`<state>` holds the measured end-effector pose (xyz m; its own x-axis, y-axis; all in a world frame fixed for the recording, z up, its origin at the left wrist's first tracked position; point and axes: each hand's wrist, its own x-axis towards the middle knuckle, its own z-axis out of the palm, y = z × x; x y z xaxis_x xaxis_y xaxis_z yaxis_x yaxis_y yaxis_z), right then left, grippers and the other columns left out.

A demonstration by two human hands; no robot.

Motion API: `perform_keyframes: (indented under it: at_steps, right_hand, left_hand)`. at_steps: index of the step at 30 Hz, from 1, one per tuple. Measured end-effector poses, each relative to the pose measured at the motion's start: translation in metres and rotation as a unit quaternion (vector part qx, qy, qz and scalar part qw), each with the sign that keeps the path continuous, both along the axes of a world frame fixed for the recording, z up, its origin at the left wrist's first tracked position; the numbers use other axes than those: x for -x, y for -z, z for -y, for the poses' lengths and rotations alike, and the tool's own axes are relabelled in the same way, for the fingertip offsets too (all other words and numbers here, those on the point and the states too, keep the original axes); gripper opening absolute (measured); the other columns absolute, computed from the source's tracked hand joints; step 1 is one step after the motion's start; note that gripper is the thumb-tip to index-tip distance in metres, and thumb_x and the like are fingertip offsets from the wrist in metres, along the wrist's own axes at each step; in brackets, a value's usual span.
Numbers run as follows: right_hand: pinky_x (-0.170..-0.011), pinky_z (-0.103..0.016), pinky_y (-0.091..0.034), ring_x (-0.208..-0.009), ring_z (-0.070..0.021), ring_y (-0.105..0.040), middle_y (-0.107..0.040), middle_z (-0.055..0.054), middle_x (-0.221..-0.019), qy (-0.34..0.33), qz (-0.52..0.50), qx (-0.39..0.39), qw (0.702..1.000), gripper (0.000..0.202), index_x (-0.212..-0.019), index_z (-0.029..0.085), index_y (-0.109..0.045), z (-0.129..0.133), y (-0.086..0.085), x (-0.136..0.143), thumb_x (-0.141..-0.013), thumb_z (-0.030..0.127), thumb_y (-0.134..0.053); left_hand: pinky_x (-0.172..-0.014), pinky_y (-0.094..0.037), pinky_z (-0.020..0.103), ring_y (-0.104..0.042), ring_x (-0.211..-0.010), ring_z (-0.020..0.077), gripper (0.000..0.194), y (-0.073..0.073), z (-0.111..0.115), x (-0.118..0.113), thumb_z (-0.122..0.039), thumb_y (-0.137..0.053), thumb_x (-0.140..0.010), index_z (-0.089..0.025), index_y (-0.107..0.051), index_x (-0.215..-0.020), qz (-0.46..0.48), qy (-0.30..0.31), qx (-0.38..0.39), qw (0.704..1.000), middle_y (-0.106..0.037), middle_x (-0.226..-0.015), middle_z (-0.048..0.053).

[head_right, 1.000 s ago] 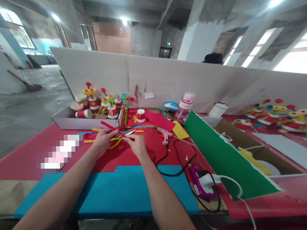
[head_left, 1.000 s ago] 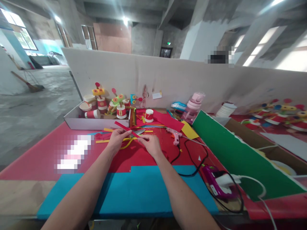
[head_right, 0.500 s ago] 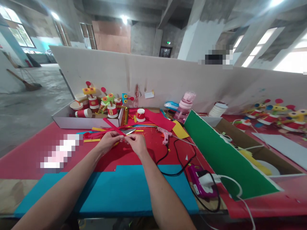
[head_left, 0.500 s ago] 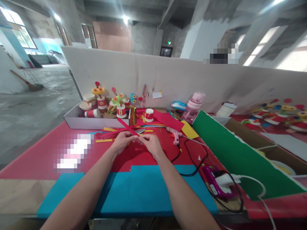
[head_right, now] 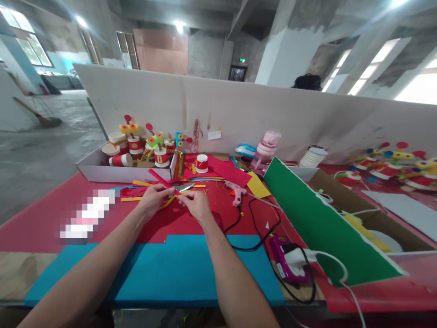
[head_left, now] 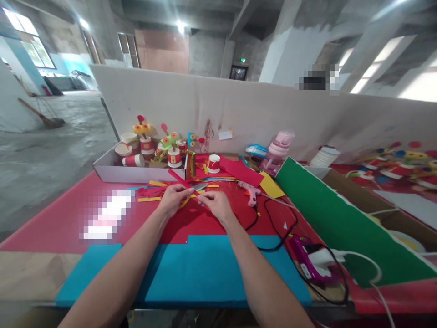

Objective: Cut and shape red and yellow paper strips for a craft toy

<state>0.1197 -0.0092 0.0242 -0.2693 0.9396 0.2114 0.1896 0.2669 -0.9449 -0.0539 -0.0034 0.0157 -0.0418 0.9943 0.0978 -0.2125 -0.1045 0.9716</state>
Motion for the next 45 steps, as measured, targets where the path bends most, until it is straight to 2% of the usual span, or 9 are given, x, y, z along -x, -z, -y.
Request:
perform_keyframes:
  at_steps: [7,12,14,17,19,22,26,30,45]
  right_hand:
    - [-0.056,-0.025,-0.046,-0.056,-0.0143,-0.061,-0.069,-0.003,-0.061,-0.017,0.004,0.047,0.999,0.019,-0.067,0.017,-0.074,0.005,-0.009,-0.002,-0.072,0.035,-0.068]
    - [-0.056,-0.025,-0.045,-0.059,-0.0161,-0.063,-0.07,-0.003,-0.061,0.016,0.027,0.024,0.999,0.019,-0.067,0.018,-0.074,0.004,-0.01,-0.003,-0.073,0.035,-0.067]
    - [-0.058,-0.025,-0.045,-0.061,-0.0171,-0.064,-0.071,-0.003,-0.064,0.036,0.028,0.001,0.999,0.02,-0.068,0.018,-0.074,0.003,-0.009,-0.004,-0.075,0.035,-0.065]
    - [-0.062,-0.026,-0.047,-0.065,-0.0181,-0.066,-0.073,-0.003,-0.068,0.05,0.02,-0.038,0.998,0.021,-0.074,0.019,-0.075,0.0,-0.004,-0.002,-0.078,0.036,-0.063]
    - [-0.063,-0.026,-0.047,-0.067,-0.0187,-0.067,-0.074,-0.003,-0.071,0.052,0.023,-0.059,0.997,0.021,-0.077,0.02,-0.076,0.0,-0.002,0.0,-0.079,0.036,-0.062]
    - [-0.065,-0.026,-0.048,-0.071,-0.0198,-0.068,-0.075,-0.002,-0.075,0.046,0.036,-0.07,0.996,0.02,-0.081,0.021,-0.076,0.002,-0.001,0.002,-0.079,0.035,-0.063]
    - [-0.071,-0.028,-0.049,-0.079,-0.0221,-0.069,-0.076,-0.002,-0.086,0.044,0.052,-0.081,0.994,0.02,-0.087,0.023,-0.076,0.004,-0.003,0.001,-0.077,0.037,-0.067]
    - [-0.075,-0.03,-0.049,-0.083,-0.0227,-0.069,-0.076,-0.003,-0.09,0.052,0.056,-0.082,0.994,0.02,-0.089,0.024,-0.076,0.004,-0.006,-0.001,-0.077,0.037,-0.067]
    - [-0.064,-0.026,-0.046,-0.068,-0.0186,-0.066,-0.074,-0.001,-0.073,0.06,0.073,-0.088,0.992,0.018,-0.077,0.022,-0.076,0.002,-0.005,-0.002,-0.08,0.033,-0.062]
  left_hand:
    - [-0.051,-0.038,0.02,-0.05,-0.052,0.0075,0.027,-0.009,-0.012,0.031,-0.031,-0.083,-0.056,-0.013,-0.063,-0.053,0.079,-0.084,-0.04,0.992,-0.057,-0.051,-0.001]
    - [-0.053,-0.04,0.02,-0.051,-0.053,0.0072,0.029,-0.009,-0.018,0.039,-0.035,-0.083,-0.055,-0.013,-0.066,-0.062,0.17,-0.169,-0.059,0.969,-0.058,-0.053,-0.002]
    - [-0.055,-0.041,0.02,-0.053,-0.055,0.0075,0.032,-0.008,-0.017,0.033,-0.04,-0.081,-0.057,-0.013,-0.068,-0.068,0.163,-0.149,-0.054,0.974,-0.06,-0.057,-0.001]
    - [-0.057,-0.043,0.021,-0.054,-0.056,0.0085,0.034,-0.003,-0.009,0.014,-0.043,-0.079,-0.06,-0.012,-0.068,-0.067,0.055,-0.027,-0.014,0.998,-0.063,-0.061,0.001]
    - [-0.056,-0.041,0.021,-0.055,-0.055,0.0092,0.03,0.0,-0.003,0.001,-0.04,-0.08,-0.06,-0.013,-0.068,-0.065,-0.03,0.027,-0.011,0.999,-0.063,-0.059,0.001]
    - [-0.055,-0.04,0.022,-0.054,-0.055,0.0099,0.029,0.003,0.002,-0.007,-0.039,-0.08,-0.06,-0.013,-0.068,-0.062,-0.081,0.006,-0.026,0.996,-0.062,-0.055,0.0]
    - [-0.057,-0.042,0.023,-0.053,-0.056,0.0105,0.031,0.002,-0.002,0.001,-0.041,-0.079,-0.061,-0.013,-0.067,-0.059,-0.067,-0.044,-0.035,0.996,-0.062,-0.056,0.0]
    - [-0.058,-0.043,0.023,-0.053,-0.056,0.0102,0.031,0.001,-0.005,0.01,-0.042,-0.079,-0.062,-0.013,-0.067,-0.06,-0.06,-0.055,-0.032,0.996,-0.062,-0.058,0.001]
    - [-0.058,-0.043,0.023,-0.054,-0.056,0.0106,0.03,0.0,-0.004,0.008,-0.041,-0.079,-0.061,-0.013,-0.067,-0.058,-0.048,-0.054,-0.041,0.997,-0.062,-0.056,0.001]
